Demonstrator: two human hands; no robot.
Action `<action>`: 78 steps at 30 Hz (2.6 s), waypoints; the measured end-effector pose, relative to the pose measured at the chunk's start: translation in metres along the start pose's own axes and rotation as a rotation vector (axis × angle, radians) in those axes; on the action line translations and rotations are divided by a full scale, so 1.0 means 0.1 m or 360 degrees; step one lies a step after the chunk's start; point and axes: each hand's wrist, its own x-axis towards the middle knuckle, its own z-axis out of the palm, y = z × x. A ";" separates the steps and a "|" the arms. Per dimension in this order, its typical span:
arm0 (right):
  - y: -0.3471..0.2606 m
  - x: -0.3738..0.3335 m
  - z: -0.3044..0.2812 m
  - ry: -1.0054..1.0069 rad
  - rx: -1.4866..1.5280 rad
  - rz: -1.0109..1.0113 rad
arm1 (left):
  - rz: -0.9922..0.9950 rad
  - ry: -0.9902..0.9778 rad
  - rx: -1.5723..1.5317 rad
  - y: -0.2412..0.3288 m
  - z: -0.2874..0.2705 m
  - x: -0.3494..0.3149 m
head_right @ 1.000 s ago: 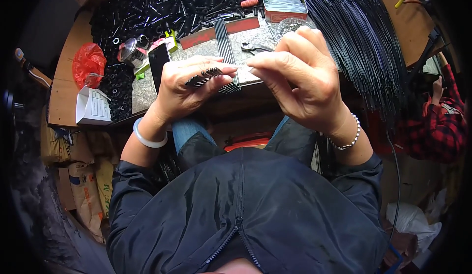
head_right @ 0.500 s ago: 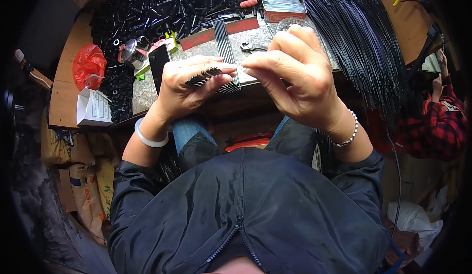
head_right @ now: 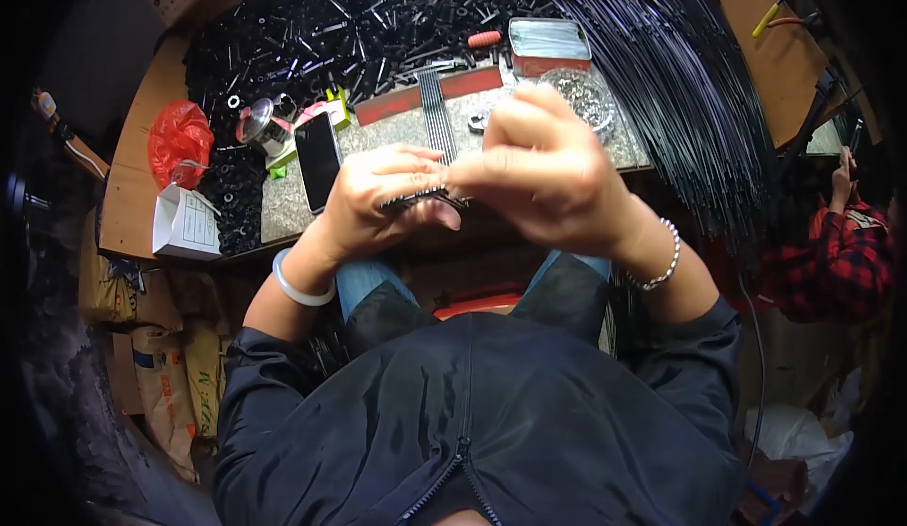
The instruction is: Assembling plastic components onto bundles of cables at a workbench and securing them with pliers.
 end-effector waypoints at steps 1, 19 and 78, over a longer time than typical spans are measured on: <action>0.02 0.01 -0.01 -0.0044 0.0109 0.0066 | -0.0013 -0.0002 -0.0008 -0.01 0.00 -0.01; -0.02 0.01 0.05 -0.0050 0.0129 -0.0047 | 0.0048 -0.0056 0.0117 0.02 0.03 0.02; -0.27 -0.76 1.43 0.0204 0.1509 0.1030 | 0.0116 -0.1008 0.1631 1.23 -0.18 -0.01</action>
